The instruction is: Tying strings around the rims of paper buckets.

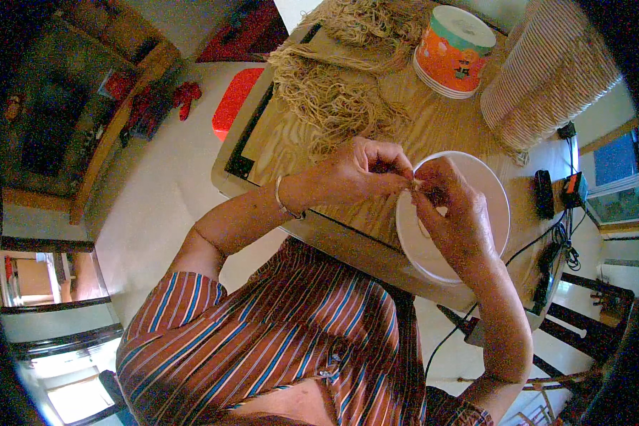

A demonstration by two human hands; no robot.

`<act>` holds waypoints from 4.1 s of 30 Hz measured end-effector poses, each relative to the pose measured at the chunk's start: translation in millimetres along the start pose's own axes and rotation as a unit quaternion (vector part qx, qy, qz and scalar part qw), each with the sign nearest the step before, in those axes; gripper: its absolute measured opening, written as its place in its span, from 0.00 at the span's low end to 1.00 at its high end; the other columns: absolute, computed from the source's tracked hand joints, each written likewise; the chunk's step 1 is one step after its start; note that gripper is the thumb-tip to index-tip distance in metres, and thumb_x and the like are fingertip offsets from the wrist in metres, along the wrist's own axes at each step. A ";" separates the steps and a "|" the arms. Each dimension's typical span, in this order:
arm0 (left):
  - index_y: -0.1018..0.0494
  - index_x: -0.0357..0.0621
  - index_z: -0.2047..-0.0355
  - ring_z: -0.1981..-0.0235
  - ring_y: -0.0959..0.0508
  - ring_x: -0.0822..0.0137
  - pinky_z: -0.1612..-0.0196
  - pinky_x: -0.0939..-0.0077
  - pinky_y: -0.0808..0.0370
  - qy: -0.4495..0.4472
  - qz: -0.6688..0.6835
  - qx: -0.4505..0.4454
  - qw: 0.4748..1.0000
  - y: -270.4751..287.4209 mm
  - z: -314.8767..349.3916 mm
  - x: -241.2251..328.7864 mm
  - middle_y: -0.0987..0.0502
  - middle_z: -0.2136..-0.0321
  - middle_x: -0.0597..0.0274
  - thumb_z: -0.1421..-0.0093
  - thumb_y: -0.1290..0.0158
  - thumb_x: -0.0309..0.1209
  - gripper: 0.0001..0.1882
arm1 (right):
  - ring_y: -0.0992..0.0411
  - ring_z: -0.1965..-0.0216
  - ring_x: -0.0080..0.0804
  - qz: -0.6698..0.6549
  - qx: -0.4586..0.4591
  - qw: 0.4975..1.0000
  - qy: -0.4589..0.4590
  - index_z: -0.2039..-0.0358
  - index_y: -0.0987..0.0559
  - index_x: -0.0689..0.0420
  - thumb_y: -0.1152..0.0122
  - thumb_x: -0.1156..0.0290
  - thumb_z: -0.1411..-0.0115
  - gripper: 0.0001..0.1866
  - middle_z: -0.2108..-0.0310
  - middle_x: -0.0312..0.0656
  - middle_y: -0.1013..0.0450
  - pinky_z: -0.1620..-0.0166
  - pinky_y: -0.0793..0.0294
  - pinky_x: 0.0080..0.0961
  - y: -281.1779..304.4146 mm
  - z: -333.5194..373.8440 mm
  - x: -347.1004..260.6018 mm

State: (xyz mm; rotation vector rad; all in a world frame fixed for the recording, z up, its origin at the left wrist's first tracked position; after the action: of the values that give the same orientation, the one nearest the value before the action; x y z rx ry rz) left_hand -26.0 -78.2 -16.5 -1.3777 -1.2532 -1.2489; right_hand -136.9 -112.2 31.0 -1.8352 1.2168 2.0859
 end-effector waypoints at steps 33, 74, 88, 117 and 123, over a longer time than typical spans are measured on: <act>0.26 0.39 0.66 0.67 0.24 0.63 0.63 0.73 0.28 -0.132 -0.213 0.047 0.967 -1.7 5.4 39.9 0.26 0.72 0.58 0.44 0.44 0.28 0.07 | 0.33 0.83 0.26 0.023 -0.067 0.994 -0.079 0.70 0.29 0.60 0.54 0.65 0.36 0.12 0.82 0.40 0.32 0.78 0.33 0.27 -3.2 -5.9 18.0; 0.24 0.38 0.63 0.62 0.24 0.76 0.57 0.80 0.28 -0.029 -0.057 -0.006 0.998 -3.3 -5.9 3.9 0.21 0.66 0.64 0.42 0.44 0.29 0.08 | 0.24 0.74 0.42 0.167 0.040 0.983 0.056 0.67 0.26 0.58 0.45 0.73 0.40 0.03 0.75 0.47 0.26 0.71 0.27 0.33 7.3 -1.8 -12.9; 0.25 0.39 0.64 0.71 0.25 0.78 0.67 0.83 0.26 -0.003 0.102 -0.022 0.995 -0.3 -1.7 -7.5 0.23 0.71 0.68 0.41 0.43 0.28 0.07 | 0.29 0.78 0.29 0.082 -0.053 0.992 -0.084 0.67 0.29 0.59 0.48 0.69 0.37 0.07 0.78 0.42 0.29 0.73 0.30 0.27 5.9 -7.6 1.9; 0.27 0.42 0.58 0.68 0.27 0.76 0.62 0.80 0.29 -0.027 -0.007 0.165 0.986 10.8 30.7 -13.2 0.27 0.70 0.67 0.39 0.45 0.32 0.11 | 0.29 0.73 0.49 0.136 -0.040 0.990 0.005 0.65 0.34 0.58 0.51 0.73 0.36 0.04 0.75 0.50 0.30 0.69 0.31 0.38 -8.4 -14.4 -16.4; 0.24 0.41 0.61 0.69 0.26 0.73 0.66 0.80 0.27 -0.130 -0.083 0.161 0.975 8.1 26.7 13.5 0.27 0.70 0.64 0.41 0.44 0.32 0.10 | 0.29 0.73 0.50 0.175 -0.029 0.983 0.039 0.65 0.33 0.58 0.50 0.72 0.36 0.05 0.75 0.50 0.30 0.70 0.31 0.38 -5.9 -15.1 -28.5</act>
State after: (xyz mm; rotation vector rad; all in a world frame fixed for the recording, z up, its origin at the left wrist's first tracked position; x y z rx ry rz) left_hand -14.9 -51.2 -6.1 -1.2435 -1.7010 -0.9394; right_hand -114.3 -105.9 53.8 -1.8567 1.6176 2.2602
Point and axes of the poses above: each hand's wrist, its own z-axis away from the middle knuckle, its own y-axis out of the back of the hand, x = y × z, the point moved 9 cm from there along -z, towards the middle knuckle
